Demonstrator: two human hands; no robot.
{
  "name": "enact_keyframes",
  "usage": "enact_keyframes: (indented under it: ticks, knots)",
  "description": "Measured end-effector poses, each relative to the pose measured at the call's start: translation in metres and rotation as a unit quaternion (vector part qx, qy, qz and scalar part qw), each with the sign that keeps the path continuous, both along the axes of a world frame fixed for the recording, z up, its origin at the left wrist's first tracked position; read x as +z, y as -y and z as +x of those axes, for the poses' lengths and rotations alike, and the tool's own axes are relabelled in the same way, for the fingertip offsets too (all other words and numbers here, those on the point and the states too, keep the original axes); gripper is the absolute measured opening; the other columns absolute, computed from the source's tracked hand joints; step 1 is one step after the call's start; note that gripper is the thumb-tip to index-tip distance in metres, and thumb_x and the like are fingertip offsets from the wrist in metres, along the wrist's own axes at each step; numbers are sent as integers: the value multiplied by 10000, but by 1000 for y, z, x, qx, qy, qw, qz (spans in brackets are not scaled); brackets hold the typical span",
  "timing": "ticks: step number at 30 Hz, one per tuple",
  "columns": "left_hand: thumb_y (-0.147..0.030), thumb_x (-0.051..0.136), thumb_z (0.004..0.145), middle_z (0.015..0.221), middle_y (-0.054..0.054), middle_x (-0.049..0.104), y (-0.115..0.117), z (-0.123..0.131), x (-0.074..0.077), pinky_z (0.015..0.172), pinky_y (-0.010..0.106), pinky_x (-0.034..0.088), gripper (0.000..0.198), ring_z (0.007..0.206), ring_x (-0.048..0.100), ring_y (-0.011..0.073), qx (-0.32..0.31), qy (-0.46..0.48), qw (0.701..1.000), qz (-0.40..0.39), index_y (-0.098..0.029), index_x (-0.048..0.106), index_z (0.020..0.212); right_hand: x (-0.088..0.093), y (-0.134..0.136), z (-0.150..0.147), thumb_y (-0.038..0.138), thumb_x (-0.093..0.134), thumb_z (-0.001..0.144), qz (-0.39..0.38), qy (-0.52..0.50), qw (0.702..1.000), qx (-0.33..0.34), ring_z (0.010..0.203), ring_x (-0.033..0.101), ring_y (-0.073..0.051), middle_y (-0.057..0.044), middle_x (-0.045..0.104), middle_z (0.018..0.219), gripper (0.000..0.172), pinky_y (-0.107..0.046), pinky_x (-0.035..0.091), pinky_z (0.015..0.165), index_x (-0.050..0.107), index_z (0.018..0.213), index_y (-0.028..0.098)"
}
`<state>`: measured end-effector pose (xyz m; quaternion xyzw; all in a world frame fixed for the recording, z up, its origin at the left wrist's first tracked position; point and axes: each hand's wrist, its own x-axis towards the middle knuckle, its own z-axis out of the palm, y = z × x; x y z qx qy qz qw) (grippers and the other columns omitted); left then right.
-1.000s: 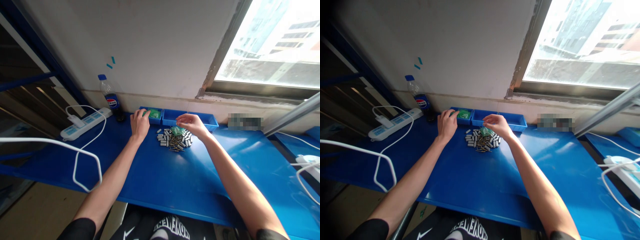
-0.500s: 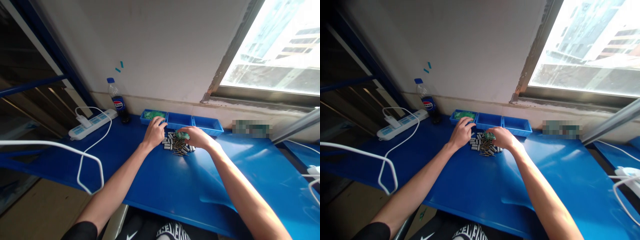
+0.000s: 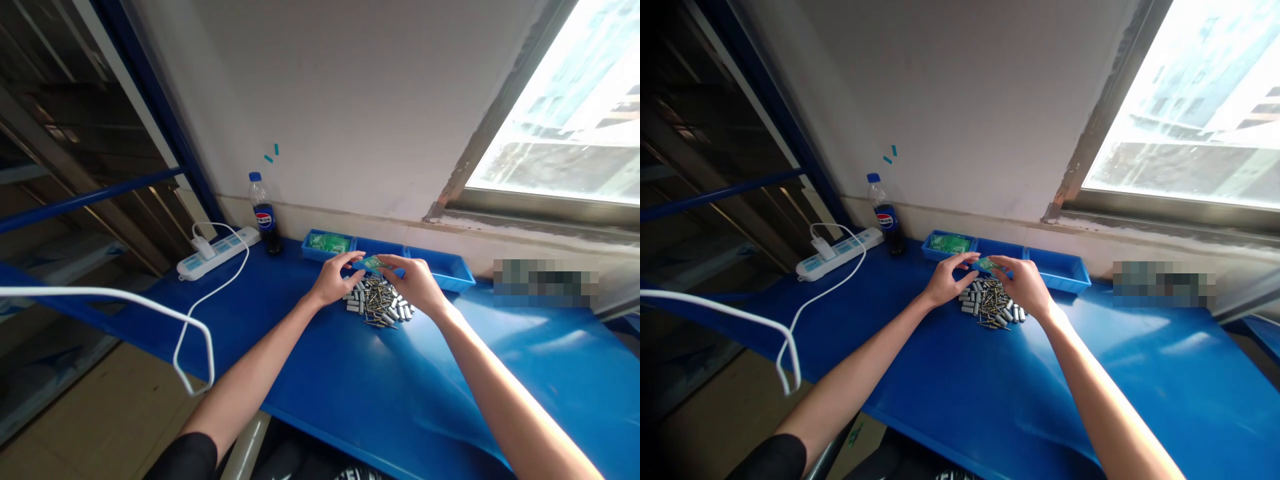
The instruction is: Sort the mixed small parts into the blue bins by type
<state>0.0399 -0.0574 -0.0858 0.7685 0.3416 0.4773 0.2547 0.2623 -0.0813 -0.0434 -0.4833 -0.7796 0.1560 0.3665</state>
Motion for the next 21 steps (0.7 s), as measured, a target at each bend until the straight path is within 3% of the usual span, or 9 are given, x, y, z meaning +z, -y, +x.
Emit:
enact_keyframes:
  ticks: [3, 5, 9, 13, 17, 21]
  knots:
    - [-373, 769, 880, 1027, 99, 784, -2, 2, 0, 836, 332, 630, 326, 896, 762, 216, -31, 121, 989, -81, -152, 710, 1112, -6, 3, -13, 493, 758, 872, -91, -202, 975, 3, 842, 785, -286, -88, 820, 945, 435, -358, 610, 711, 681, 1199, 218]
    - [-398, 793, 855, 959, 91, 786, -4, 1, 1, 815, 321, 629, 303, 860, 765, 211, -24, 162, 981, -105, -144, 715, 1001, -11, 4, -21, 595, 797, 802, -129, -267, 955, -12, 749, 772, -277, -81, 807, 823, 505, -339, 590, 649, 670, 1099, 207]
    - [-378, 793, 853, 934, 81, 789, -10, -5, 5, 782, 298, 621, 242, 838, 761, 198, 36, 171, 982, -74, -154, 738, 928, -16, 3, -31, 681, 783, 768, -157, -285, 945, -37, 824, 780, -289, -103, 806, 848, 544, -356, 598, 719, 699, 1015, 203]
    - [-331, 767, 876, 902, 66, 788, -18, -21, 10, 762, 281, 627, 179, 811, 763, 186, 155, 163, 974, -4, -164, 743, 935, -16, 3, -31, 639, 766, 814, -151, -271, 950, -34, 898, 780, -278, -98, 810, 937, 491, -354, 590, 772, 715, 1065, 220]
    - [-271, 671, 952, 984, 78, 803, -29, -44, 10, 782, 291, 640, 177, 895, 779, 203, 250, 97, 961, 70, -179, 745, 1084, -13, 4, -29, 603, 763, 837, -169, -261, 951, 2, 883, 773, -266, -92, 807, 913, 457, -337, 572, 743, 718, 1081, 218]
    - [-71, 489, 983, 1226, 106, 769, -39, -56, 2, 1083, 427, 567, 344, 1192, 711, 245, 263, -97, 949, 145, -178, 772, 1147, -11, 6, -29, 597, 756, 847, -183, -252, 950, 27, 870, 769, -263, -91, 802, 889, 463, -350, 571, 772, 716, 1096, 208]
